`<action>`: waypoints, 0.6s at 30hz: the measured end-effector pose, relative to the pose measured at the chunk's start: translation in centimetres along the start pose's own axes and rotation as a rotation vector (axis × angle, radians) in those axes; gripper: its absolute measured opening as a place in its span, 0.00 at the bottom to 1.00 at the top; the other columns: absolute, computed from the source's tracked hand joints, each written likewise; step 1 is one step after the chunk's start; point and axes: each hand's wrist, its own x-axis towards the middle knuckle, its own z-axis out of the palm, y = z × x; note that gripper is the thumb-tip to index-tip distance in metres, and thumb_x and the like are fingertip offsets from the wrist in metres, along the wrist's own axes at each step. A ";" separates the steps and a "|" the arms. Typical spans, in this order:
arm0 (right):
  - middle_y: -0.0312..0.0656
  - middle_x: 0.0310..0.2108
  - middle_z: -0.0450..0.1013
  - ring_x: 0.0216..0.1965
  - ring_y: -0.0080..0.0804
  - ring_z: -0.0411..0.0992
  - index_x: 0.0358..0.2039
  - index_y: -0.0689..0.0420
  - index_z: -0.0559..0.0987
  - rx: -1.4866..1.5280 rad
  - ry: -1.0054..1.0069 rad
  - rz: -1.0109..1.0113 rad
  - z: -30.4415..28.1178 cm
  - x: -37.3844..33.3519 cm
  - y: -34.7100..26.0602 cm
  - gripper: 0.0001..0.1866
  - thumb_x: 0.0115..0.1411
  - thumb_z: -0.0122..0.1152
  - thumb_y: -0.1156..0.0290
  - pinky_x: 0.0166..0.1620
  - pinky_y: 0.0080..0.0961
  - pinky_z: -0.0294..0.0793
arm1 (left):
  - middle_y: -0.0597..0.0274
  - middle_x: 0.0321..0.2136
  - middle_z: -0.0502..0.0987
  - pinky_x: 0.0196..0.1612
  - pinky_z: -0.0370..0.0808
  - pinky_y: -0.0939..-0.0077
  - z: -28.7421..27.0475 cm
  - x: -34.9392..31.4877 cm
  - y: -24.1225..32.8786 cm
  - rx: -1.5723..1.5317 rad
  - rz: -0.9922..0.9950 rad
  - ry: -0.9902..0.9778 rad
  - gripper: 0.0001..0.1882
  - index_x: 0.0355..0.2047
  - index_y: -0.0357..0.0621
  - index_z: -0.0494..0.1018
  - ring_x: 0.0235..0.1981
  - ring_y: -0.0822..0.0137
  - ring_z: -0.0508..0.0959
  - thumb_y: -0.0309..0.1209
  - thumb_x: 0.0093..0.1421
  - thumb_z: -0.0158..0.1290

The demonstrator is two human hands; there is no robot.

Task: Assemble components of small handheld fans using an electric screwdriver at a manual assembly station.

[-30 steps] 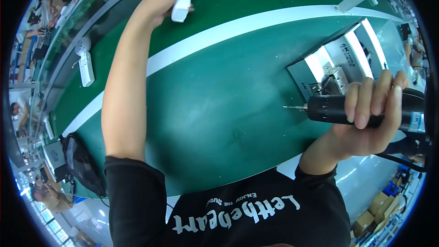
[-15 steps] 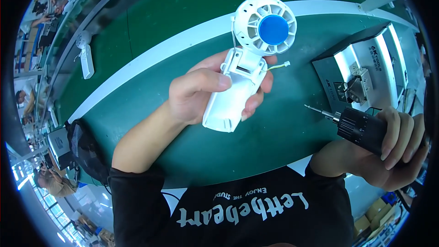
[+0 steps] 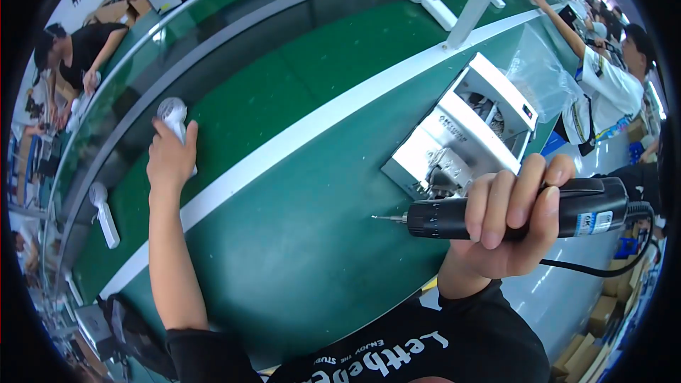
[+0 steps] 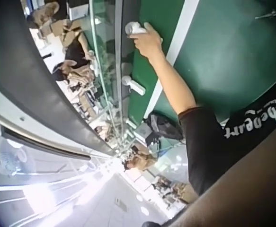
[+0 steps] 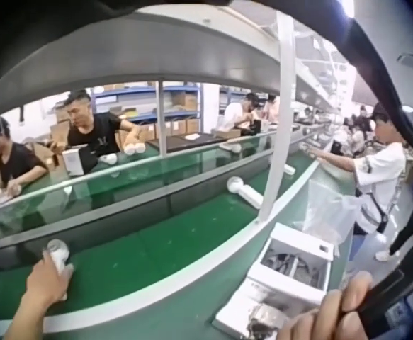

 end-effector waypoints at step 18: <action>0.33 0.22 0.54 0.15 0.16 0.52 0.32 0.59 0.62 0.249 0.026 0.064 -5.8 1.4 0.5 0.07 0.69 0.43 0.74 0.20 0.13 0.58 | 0.56 0.23 0.74 0.30 0.75 0.60 4.5 -10.8 6.0 -0.525 0.842 0.220 0.11 0.23 0.42 0.69 0.29 0.54 0.77 0.35 0.55 0.54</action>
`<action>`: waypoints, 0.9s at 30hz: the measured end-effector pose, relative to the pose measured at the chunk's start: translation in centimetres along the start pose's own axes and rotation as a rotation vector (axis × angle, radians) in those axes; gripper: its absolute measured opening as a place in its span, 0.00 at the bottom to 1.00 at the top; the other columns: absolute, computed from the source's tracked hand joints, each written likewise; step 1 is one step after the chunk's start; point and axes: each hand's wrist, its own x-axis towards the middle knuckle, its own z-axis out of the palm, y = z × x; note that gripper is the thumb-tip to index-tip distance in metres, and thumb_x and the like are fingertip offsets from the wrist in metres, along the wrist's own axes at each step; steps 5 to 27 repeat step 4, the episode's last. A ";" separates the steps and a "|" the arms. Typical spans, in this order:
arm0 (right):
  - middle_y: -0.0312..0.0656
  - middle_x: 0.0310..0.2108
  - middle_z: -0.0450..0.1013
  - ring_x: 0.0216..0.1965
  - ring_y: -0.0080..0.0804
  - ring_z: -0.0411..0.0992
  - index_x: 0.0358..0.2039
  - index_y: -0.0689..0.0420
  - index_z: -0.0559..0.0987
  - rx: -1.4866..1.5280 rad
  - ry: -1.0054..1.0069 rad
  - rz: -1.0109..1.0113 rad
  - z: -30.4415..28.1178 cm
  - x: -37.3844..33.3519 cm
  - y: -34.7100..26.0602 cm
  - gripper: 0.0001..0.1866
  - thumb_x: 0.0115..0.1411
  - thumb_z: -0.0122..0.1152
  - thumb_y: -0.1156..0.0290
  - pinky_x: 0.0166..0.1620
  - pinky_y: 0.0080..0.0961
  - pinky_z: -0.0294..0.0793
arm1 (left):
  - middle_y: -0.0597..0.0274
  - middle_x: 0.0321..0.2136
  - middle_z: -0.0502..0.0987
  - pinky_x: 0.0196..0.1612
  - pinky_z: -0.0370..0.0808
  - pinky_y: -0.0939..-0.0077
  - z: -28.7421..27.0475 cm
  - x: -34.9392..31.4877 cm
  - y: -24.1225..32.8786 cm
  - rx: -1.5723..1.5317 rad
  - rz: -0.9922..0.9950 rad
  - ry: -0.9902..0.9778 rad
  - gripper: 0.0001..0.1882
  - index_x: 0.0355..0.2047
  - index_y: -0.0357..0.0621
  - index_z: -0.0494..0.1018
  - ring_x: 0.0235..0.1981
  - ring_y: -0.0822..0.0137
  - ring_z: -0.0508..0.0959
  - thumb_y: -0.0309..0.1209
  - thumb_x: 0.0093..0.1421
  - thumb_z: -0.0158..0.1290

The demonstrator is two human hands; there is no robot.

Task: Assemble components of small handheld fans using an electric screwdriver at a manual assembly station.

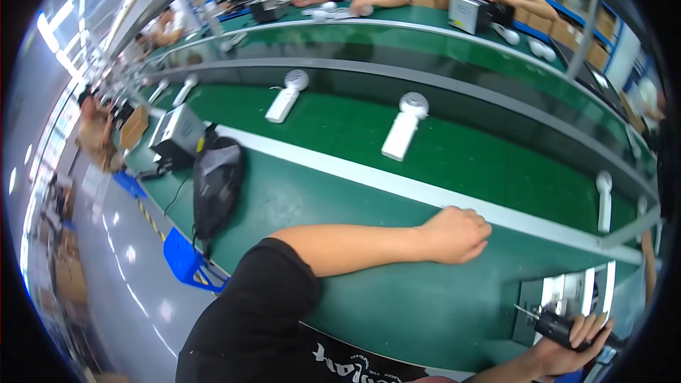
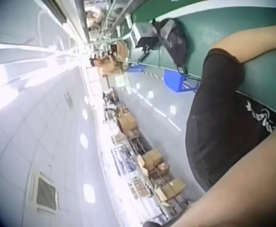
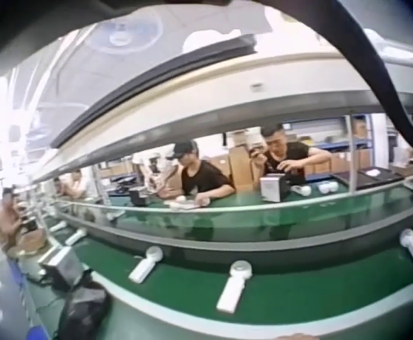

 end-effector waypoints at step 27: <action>0.34 0.23 0.55 0.16 0.18 0.54 0.32 0.60 0.62 0.079 -0.027 0.065 -2.1 1.6 0.3 0.07 0.68 0.45 0.73 0.22 0.13 0.61 | 0.56 0.24 0.74 0.31 0.75 0.62 -0.2 -0.3 -0.2 -0.004 0.004 -0.002 0.10 0.24 0.43 0.69 0.30 0.54 0.77 0.36 0.55 0.54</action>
